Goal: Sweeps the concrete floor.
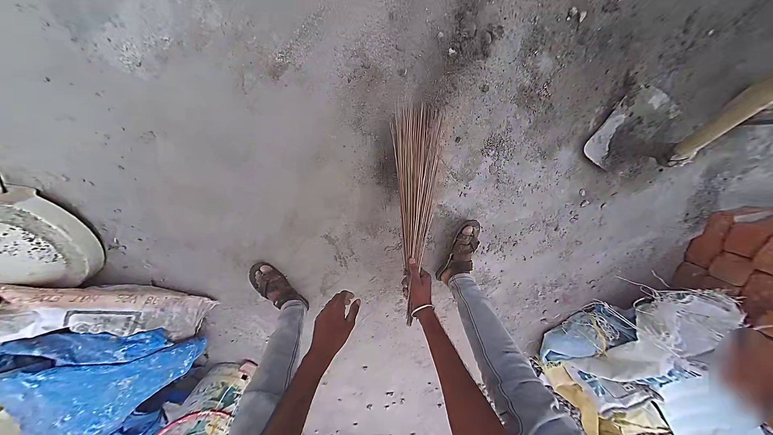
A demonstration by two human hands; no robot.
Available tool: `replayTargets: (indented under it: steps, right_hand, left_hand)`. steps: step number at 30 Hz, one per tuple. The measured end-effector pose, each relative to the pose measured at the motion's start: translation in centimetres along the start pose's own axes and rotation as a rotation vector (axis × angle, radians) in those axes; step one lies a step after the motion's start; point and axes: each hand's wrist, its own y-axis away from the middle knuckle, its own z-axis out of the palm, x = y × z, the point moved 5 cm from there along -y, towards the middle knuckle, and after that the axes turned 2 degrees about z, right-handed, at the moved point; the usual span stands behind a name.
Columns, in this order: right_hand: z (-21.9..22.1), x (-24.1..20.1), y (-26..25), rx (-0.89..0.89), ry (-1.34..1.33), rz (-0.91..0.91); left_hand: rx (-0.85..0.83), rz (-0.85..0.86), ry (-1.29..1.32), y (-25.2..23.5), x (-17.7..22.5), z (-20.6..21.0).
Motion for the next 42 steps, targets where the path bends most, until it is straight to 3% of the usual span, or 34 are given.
replayTargets:
  steps: [4, 6, 7, 9, 14, 20, 22, 24, 28, 31, 33, 35, 38, 42]
  right_hand:
    - [-1.3, 16.3, 10.7, -0.029, 0.064, 0.211]
    - [0.6, 20.2, 11.8, -0.022, 0.048, 0.295]
    - [2.1, 20.0, 10.4, -0.017, 0.034, 0.301]
    - [4.8, 16.9, 6.6, -0.01, 0.023, 0.275]
    - [7.7, 3.0, -2.1, 0.017, 0.002, 0.078]
    - [4.2, -11.8, -1.8, 0.137, -0.069, -0.179]
    - [2.8, -14.7, -0.7, 0.194, -0.035, -0.249]
    - [1.7, -14.0, 0.1, 0.199, 0.179, -0.303]
    - [1.4, -6.2, 1.2, 0.049, 0.895, -0.404]
    - [0.7, -1.9, 3.8, -0.079, 1.408, -0.293]
    - [-2.3, -3.6, 3.4, -0.043, 1.685, -0.185]
    - [-6.7, -10.0, 1.8, 0.112, 1.765, -0.068]
    - [-15.0, -20.8, -2.1, 0.423, 1.769, -0.031]
    - [-20.7, -31.0, -1.8, 0.684, 1.591, -0.034]
  left_hand:
    - [-0.001, -0.03, 0.039, -0.3, -0.2, -0.5]
    - [0.006, -0.044, 0.053, -0.1, -0.7, -0.5]
    - [0.024, -0.044, 0.059, -0.3, -0.9, -0.9]
    - [0.052, -0.052, 0.07, 0.1, -1.7, -0.9]
    - [0.067, -0.016, 0.095, 0.6, -1.9, -1.3]
    - [0.124, 0.032, 0.142, 1.1, -1.7, -2.1]
    - [0.113, 0.032, 0.167, 1.2, -1.6, -1.9]
    - [0.101, 0.021, 0.186, 1.5, -1.8, -1.7]
    - [0.081, -0.012, 0.205, 1.1, -2.1, -1.6]
    - [0.084, -0.028, 0.213, 1.0, -2.5, -1.4]
    - [0.068, -0.03, 0.219, 1.0, -2.3, -1.1]
    - [0.052, -0.032, 0.226, 1.0, -2.1, -0.9]
    - [0.012, -0.042, 0.207, 1.1, -2.0, -0.5]
    - [0.027, -0.04, 0.199, 1.0, -2.1, -0.7]
